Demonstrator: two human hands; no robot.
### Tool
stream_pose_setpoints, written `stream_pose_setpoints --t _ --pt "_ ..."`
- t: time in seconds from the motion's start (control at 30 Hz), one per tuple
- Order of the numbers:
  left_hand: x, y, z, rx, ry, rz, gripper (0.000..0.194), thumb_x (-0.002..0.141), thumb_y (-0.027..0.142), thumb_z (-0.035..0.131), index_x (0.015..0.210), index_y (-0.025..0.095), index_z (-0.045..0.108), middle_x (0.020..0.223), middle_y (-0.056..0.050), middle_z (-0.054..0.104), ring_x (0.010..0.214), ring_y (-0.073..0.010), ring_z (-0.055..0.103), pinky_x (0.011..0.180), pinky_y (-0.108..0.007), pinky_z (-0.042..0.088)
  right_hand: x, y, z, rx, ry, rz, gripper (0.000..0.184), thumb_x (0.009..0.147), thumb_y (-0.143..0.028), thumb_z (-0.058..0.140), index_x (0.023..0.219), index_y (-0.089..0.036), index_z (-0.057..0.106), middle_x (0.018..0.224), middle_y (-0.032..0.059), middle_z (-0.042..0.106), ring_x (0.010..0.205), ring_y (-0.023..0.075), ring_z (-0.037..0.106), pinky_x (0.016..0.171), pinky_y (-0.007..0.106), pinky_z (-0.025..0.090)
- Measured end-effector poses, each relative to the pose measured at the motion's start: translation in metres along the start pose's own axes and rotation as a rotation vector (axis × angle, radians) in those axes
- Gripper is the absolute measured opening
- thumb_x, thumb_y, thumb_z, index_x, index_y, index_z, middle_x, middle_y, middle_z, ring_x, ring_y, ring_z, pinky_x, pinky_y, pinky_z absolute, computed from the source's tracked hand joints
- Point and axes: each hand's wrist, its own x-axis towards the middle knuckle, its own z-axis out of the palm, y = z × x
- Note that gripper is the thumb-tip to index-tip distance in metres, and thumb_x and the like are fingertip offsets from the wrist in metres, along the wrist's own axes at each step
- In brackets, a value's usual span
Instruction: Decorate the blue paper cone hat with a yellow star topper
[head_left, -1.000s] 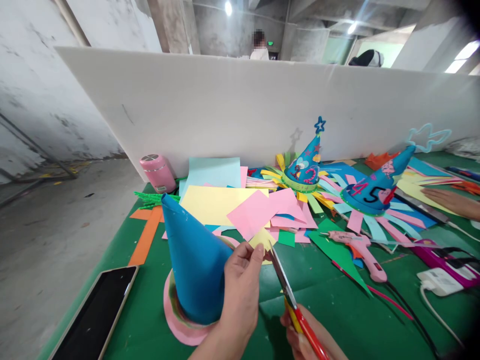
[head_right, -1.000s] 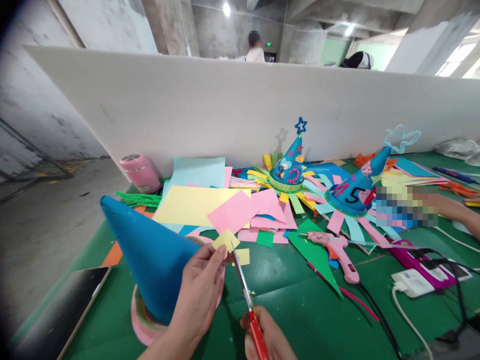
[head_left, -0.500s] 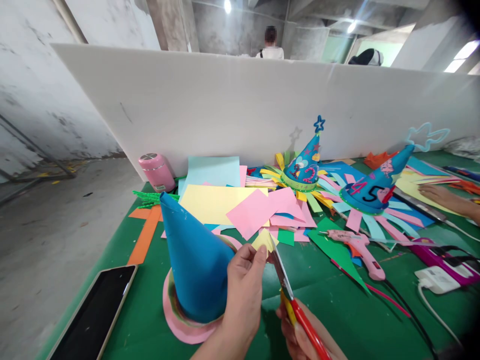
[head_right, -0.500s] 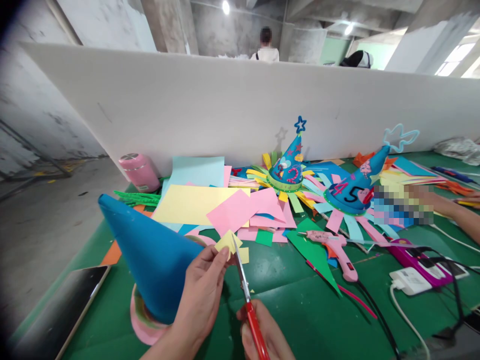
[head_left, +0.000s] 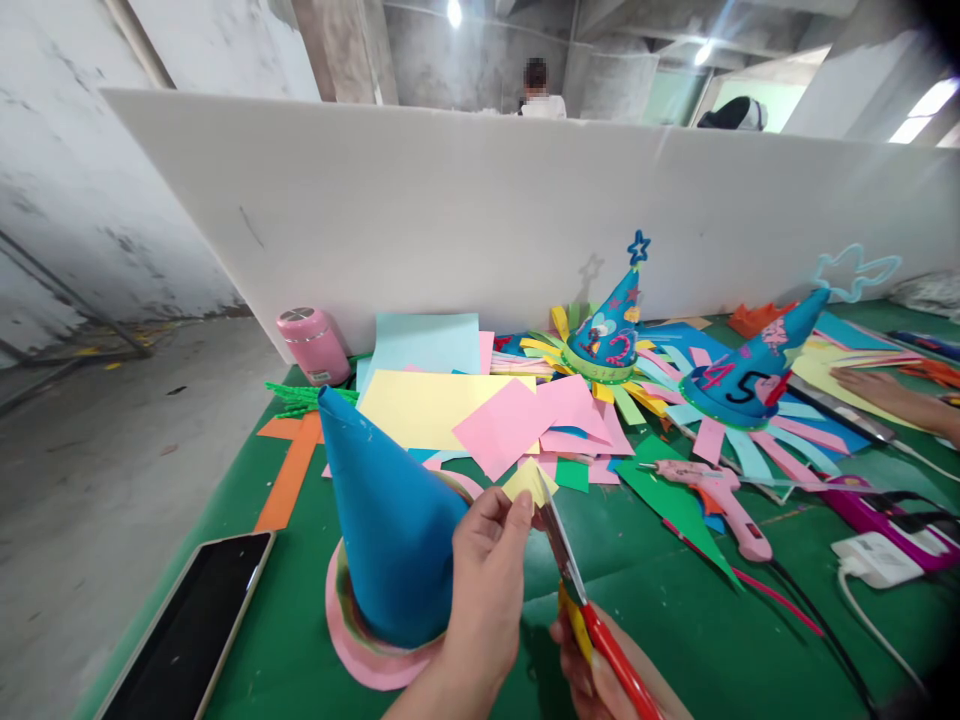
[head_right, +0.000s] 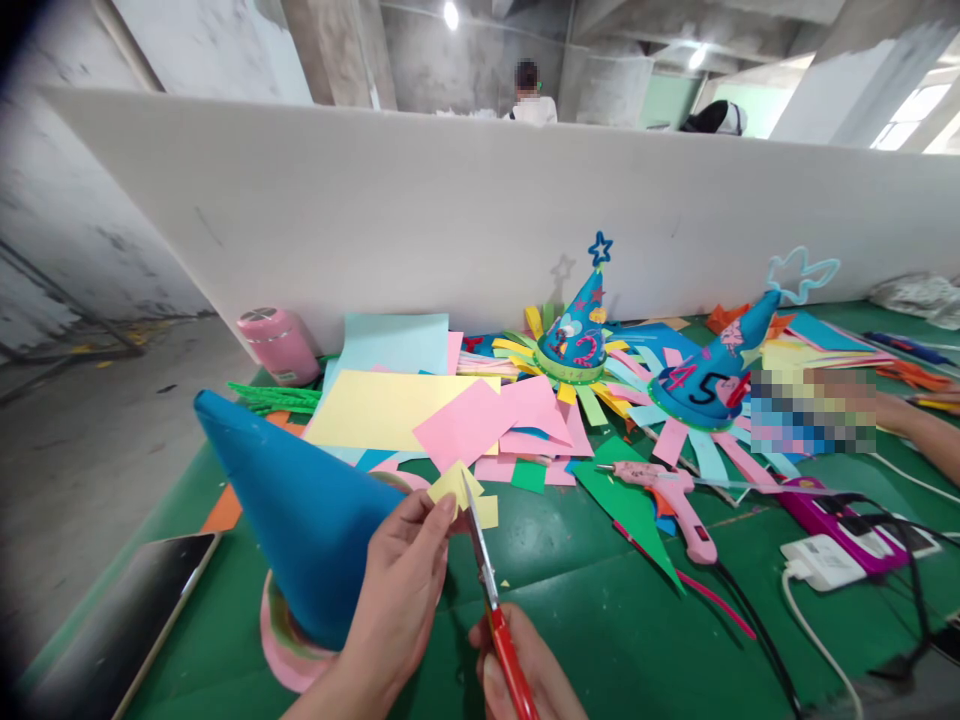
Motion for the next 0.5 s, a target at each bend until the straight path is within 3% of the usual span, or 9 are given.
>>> stream_pose_setpoints --t 0.17,0.37,0.5 --pt "0.001 -0.004 -0.003 0.036 0.028 0.029 0.014 0.075 0.032 0.059 0.072 0.018 0.059 0.064 0.002 0.055 0.068 -0.0115 0.050 0.067 -0.023 0.037 0.006 0.006 0.001 0.122 0.038 0.060 0.051 0.058 -0.067 0.058 0.069 -0.018 0.052 0.050 -0.0076 0.036 0.038 0.0027 0.034 0.036 0.014 0.023" --pt "0.001 -0.004 -0.002 0.028 0.005 0.033 0.014 0.074 0.032 0.059 0.072 0.018 0.061 0.063 0.001 0.054 0.068 -0.0132 0.050 0.067 -0.023 0.039 0.002 -0.016 0.015 0.141 0.130 0.021 0.036 0.068 -0.053 0.060 0.067 -0.018 0.053 0.050 -0.0081 0.040 0.036 0.0026 0.039 0.035 0.014 0.029" --pt "-0.001 0.000 0.000 0.010 0.000 0.013 0.014 0.074 0.031 0.059 0.078 0.018 0.064 0.064 0.001 0.055 0.066 -0.0124 0.049 0.065 -0.022 0.039 0.001 -0.019 0.016 0.179 0.105 0.080 0.042 0.061 -0.057 0.063 0.065 -0.017 0.053 0.052 -0.0067 0.043 0.038 0.0038 0.041 0.036 0.015 0.029"
